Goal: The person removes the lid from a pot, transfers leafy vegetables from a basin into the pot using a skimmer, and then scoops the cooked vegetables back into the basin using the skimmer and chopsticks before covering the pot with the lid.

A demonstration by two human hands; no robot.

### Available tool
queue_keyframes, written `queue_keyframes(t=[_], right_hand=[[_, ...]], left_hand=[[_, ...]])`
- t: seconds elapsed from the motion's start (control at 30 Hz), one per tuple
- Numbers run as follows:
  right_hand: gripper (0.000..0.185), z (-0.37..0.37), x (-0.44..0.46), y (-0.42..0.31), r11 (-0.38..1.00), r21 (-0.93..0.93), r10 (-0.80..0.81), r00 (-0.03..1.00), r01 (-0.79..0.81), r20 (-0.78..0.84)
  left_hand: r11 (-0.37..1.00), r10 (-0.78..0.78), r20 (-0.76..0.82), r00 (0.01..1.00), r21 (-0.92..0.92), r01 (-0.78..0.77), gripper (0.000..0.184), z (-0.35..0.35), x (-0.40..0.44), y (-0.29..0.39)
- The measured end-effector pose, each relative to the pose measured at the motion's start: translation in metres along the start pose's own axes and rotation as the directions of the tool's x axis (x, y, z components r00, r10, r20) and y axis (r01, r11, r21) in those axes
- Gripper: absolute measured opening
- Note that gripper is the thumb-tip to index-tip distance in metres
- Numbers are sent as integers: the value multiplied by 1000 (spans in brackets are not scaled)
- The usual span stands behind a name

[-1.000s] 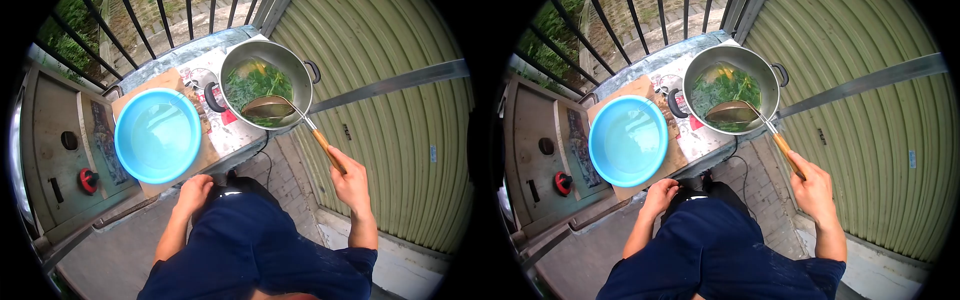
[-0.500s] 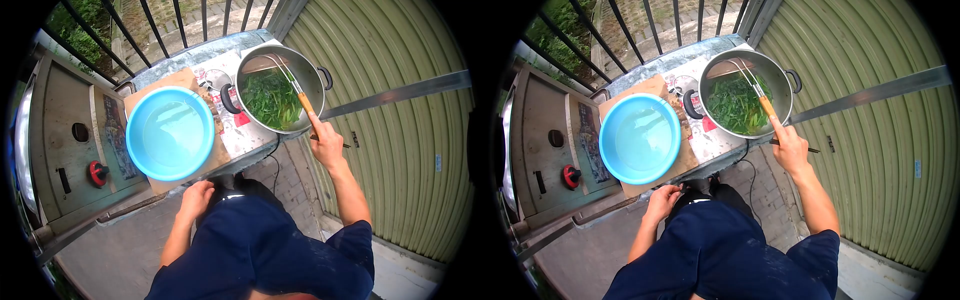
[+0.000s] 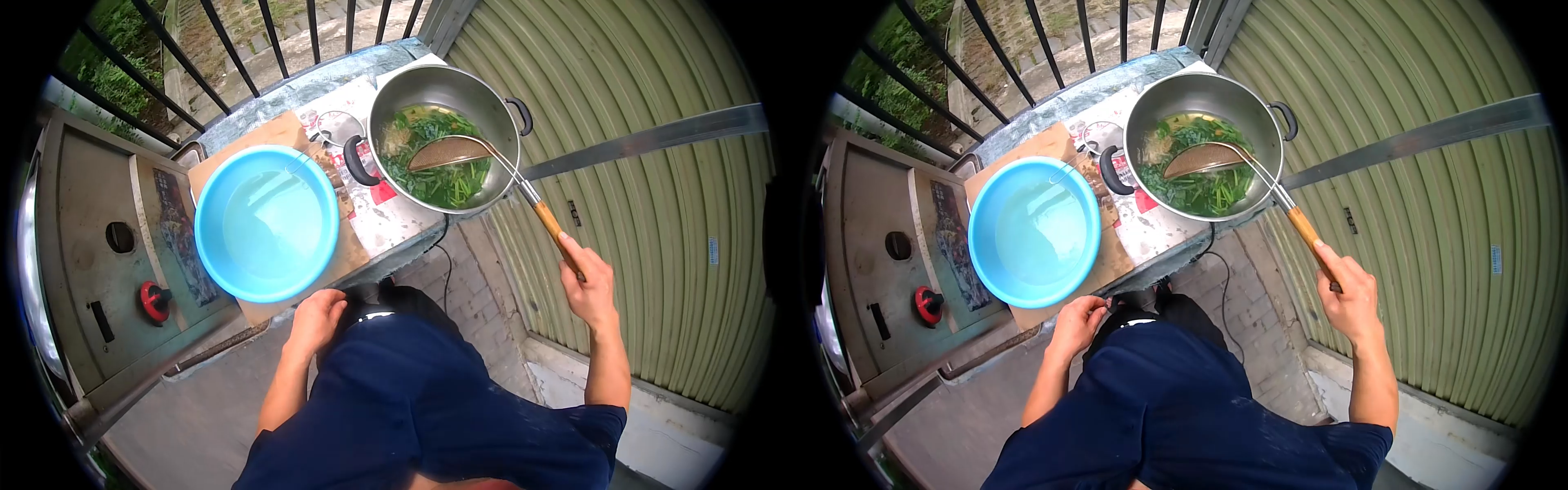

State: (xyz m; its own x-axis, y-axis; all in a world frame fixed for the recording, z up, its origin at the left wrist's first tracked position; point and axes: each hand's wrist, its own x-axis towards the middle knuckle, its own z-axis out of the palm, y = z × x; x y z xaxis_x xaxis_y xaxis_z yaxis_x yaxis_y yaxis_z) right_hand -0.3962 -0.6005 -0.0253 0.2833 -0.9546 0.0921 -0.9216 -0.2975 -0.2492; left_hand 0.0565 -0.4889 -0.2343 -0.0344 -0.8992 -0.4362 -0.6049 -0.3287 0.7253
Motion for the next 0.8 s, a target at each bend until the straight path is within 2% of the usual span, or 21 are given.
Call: queue_keyframes(t=[0.03,0.17,0.23,0.27,0.33,0.37,0.43,0.53,0.67,0.8], right_hand=[[54,-3,-3,-3,994,106,22,1000,-21,0],[54,2,0,-9,977,210,19,1000,-23,24],[54,19,10,-8,976,187,106,994,-111,36],[54,27,15,-6,976,187,106,994,-111,35],[56,40,26,-1,992,71,107,993,-104,-45],[56,44,33,2,992,72,107,993,-104,-46],[58,50,47,6,997,29,77,985,-73,-154],[61,64,66,12,998,-10,65,979,-68,-193],[64,97,73,16,985,-128,90,978,-115,-188],[63,97,57,-2,968,-180,162,984,-174,-79]], left_hand=[[1000,10,5,1000,3,-10,23,1,2,-2],[999,20,18,1000,31,-20,23,1,8,3],[1000,19,23,1000,18,-19,23,3,9,2],[1000,12,24,1000,4,-12,23,4,8,2],[1000,13,22,1000,11,-13,23,4,8,1],[1000,13,21,1000,19,-13,23,4,8,1],[1000,7,15,1000,21,-7,23,3,6,1],[1000,0,11,1000,23,0,23,1,5,5],[1000,-2,13,1000,15,2,23,4,7,5],[1000,0,26,1000,-8,0,23,5,9,3]])
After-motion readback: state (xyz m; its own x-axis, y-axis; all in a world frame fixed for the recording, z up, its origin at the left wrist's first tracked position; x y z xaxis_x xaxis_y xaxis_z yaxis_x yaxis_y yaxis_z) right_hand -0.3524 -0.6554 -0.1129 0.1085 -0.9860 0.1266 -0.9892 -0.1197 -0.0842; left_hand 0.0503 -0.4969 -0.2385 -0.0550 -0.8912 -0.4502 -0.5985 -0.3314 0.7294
